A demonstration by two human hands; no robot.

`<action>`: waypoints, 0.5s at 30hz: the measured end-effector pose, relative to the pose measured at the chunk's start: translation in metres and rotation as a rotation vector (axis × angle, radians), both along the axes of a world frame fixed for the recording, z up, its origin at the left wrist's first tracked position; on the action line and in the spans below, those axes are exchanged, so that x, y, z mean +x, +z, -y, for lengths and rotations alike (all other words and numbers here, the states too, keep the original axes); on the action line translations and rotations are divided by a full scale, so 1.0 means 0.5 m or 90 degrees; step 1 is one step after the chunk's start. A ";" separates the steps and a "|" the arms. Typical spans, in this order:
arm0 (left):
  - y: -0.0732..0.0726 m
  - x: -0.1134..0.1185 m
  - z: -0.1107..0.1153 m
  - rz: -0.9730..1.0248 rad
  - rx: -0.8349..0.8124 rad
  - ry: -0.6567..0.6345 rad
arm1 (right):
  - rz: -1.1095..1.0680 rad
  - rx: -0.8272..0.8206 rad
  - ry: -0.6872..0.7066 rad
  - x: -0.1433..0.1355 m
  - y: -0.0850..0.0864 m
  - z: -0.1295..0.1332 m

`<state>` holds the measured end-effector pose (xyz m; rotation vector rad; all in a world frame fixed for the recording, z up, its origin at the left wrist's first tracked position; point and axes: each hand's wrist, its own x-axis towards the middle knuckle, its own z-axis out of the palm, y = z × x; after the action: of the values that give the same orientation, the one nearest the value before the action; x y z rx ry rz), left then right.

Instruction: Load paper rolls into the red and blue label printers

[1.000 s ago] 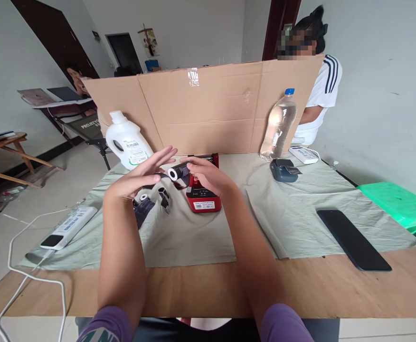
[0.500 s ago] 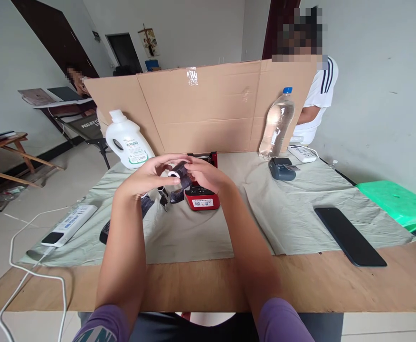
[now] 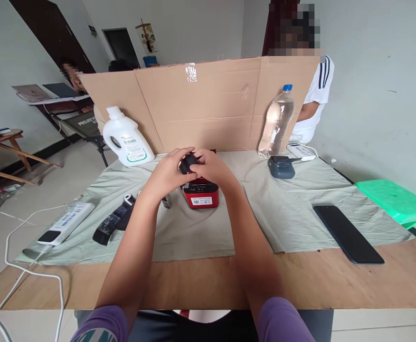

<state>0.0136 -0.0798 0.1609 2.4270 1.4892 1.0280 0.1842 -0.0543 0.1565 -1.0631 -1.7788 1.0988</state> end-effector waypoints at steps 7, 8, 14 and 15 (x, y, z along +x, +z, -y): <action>-0.026 -0.037 -0.030 0.128 -0.209 -0.038 | 0.001 0.062 -0.008 0.026 -0.026 -0.044; -0.026 -0.040 -0.031 0.151 -0.229 -0.047 | 0.012 0.069 -0.006 0.028 -0.031 -0.049; -0.023 -0.064 -0.029 0.155 -0.417 -0.094 | 0.152 0.089 0.016 0.024 -0.074 -0.081; -0.024 -0.069 -0.029 0.145 -0.433 -0.097 | 0.172 0.085 0.007 0.019 -0.083 -0.083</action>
<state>-0.0211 -0.0655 0.1490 1.8402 1.2778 0.6026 0.1938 -0.0126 0.1152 -1.1648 -2.0404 0.8600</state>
